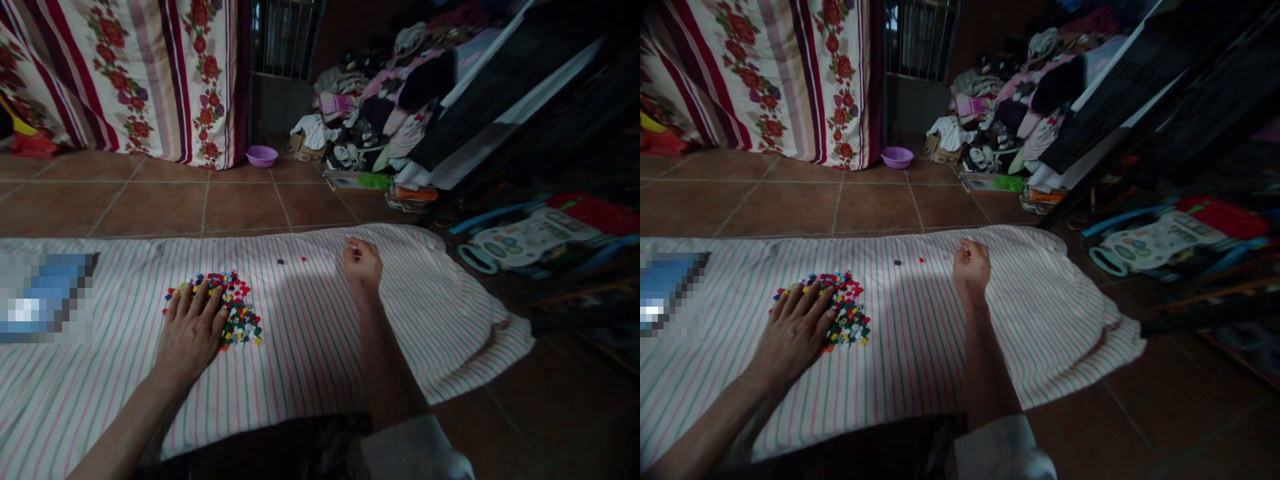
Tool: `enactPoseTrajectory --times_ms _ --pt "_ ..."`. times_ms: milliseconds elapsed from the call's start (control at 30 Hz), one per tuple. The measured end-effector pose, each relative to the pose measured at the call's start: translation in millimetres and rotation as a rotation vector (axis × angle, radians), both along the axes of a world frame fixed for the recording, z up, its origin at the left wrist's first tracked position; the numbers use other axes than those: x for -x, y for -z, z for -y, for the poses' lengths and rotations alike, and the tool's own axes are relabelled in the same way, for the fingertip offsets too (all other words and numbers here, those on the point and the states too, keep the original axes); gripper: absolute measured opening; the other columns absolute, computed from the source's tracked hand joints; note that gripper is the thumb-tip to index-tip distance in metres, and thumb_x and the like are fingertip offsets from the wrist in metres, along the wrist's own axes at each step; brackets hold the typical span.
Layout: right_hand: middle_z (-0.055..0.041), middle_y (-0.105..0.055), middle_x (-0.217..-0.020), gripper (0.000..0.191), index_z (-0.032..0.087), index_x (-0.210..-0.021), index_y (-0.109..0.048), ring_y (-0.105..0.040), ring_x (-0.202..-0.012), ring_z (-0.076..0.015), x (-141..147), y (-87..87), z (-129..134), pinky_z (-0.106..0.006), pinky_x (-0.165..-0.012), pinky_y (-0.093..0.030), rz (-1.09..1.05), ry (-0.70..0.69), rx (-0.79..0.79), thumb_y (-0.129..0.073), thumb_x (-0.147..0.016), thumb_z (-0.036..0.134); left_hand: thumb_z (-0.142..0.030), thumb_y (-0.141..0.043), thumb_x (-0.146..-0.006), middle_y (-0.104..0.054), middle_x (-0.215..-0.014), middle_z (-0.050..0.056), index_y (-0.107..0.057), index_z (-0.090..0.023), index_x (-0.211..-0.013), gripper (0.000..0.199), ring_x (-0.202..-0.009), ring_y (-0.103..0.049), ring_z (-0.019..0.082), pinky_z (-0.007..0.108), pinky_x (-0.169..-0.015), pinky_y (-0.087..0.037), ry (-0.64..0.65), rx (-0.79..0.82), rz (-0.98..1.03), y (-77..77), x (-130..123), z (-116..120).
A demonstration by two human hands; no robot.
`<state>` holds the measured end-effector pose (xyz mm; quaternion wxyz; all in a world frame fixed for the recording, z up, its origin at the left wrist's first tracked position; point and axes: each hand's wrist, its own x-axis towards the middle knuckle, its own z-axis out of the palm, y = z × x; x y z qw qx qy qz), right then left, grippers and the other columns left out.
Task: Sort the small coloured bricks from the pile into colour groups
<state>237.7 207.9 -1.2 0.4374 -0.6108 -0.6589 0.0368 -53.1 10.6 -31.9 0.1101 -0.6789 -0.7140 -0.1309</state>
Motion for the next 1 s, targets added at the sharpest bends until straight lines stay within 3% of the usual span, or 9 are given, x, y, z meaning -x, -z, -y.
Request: enactPoseTrajectory --times_ms 100,233,333,533,700,867,1000 --pt "-0.0118 -0.06 -0.104 0.029 0.018 -0.099 -0.067 -0.058 -0.087 -0.0195 29.5 -0.6 37.7 -0.032 -0.077 -0.052 -0.013 -0.122 -0.018 -0.042 -0.084 0.022 -0.04 -0.034 -0.092 -0.051 -0.141 0.014 -0.057 -0.017 -0.131 0.051 -0.138 -0.035 0.036 0.055 -0.111 -0.03 -0.003 -0.014 0.004 -1.6 -1.5 0.0" --pt "-0.0106 -0.058 -0.102 0.027 0.021 -0.101 -0.065 -0.059 -0.091 -0.0197 73.4 17.2 97.8 -0.032 -0.077 -0.053 -0.019 -0.44 0.04 -0.044 -0.086 0.016 -0.038 -0.034 -0.092 -0.049 -0.143 0.015 -0.057 -0.016 -0.132 0.05 -0.138 -0.035 0.036 0.056 -0.111 -0.03 0.003 -0.026 0.02 -0.6 -1.9 0.4" --pt "-0.0086 -0.057 -0.099 0.026 0.023 -0.1 -0.065 -0.06 -0.091 -0.0196 95.9 27.3 124.9 -0.033 -0.081 -0.053 0.031 -0.581 0.084 -0.045 -0.086 0.014 -0.037 -0.034 -0.093 -0.048 -0.143 0.015 -0.057 -0.016 -0.132 0.05 -0.138 -0.035 0.037 0.056 -0.11 -0.03 0.009 -0.014 0.018 0.9 -0.9 0.9" --pt "-0.008 -0.058 -0.098 0.025 0.02 -0.098 -0.066 -0.06 -0.084 -0.0172 97.7 21.9 120.6 -0.031 -0.078 -0.051 0.058 -0.646 0.143 -0.046 -0.086 0.012 -0.035 -0.031 -0.095 -0.046 -0.145 0.01 -0.053 -0.02 -0.135 0.048 -0.139 -0.034 0.033 0.056 -0.111 -0.029 0.02 0.014 0.08 0.2 2.7 3.9" --pt "-0.0021 -0.059 -0.098 0.019 0.021 -0.101 -0.064 -0.057 -0.072 -0.0099 77.1 16.5 108.0 -0.023 -0.068 -0.049 0.124 -0.91 0.349 -0.059 -0.083 0.017 -0.037 -0.03 -0.096 -0.044 -0.147 0.01 -0.05 -0.021 -0.137 0.049 -0.141 -0.031 0.032 0.054 -0.112 -0.027 0.033 0.035 0.087 -1.1 5.5 6.0" --pt "-0.0003 -0.058 -0.095 0.022 0.021 -0.099 -0.063 -0.056 -0.079 -0.0117 70.5 13.6 107.3 -0.026 -0.075 -0.047 0.19 -1.058 0.424 -0.071 -0.079 0.028 -0.039 -0.03 -0.096 -0.042 -0.149 0.01 -0.049 -0.022 -0.138 0.049 -0.142 -0.03 0.029 0.053 -0.113 -0.028 0.045 0.049 0.067 -2.5 7.7 6.8" --pt "-0.0025 -0.059 -0.102 0.033 0.021 -0.102 -0.059 -0.057 -0.092 -0.016 73.2 8.9 112.8 -0.031 -0.085 -0.047 0.242 -1.1 0.42 -0.075 -0.076 0.033 -0.04 -0.03 -0.096 -0.041 -0.149 0.01 -0.048 -0.021 -0.138 0.05 -0.142 -0.03 0.03 0.052 -0.113 -0.027 0.04 0.062 0.055 -3.7 6.8 6.7"
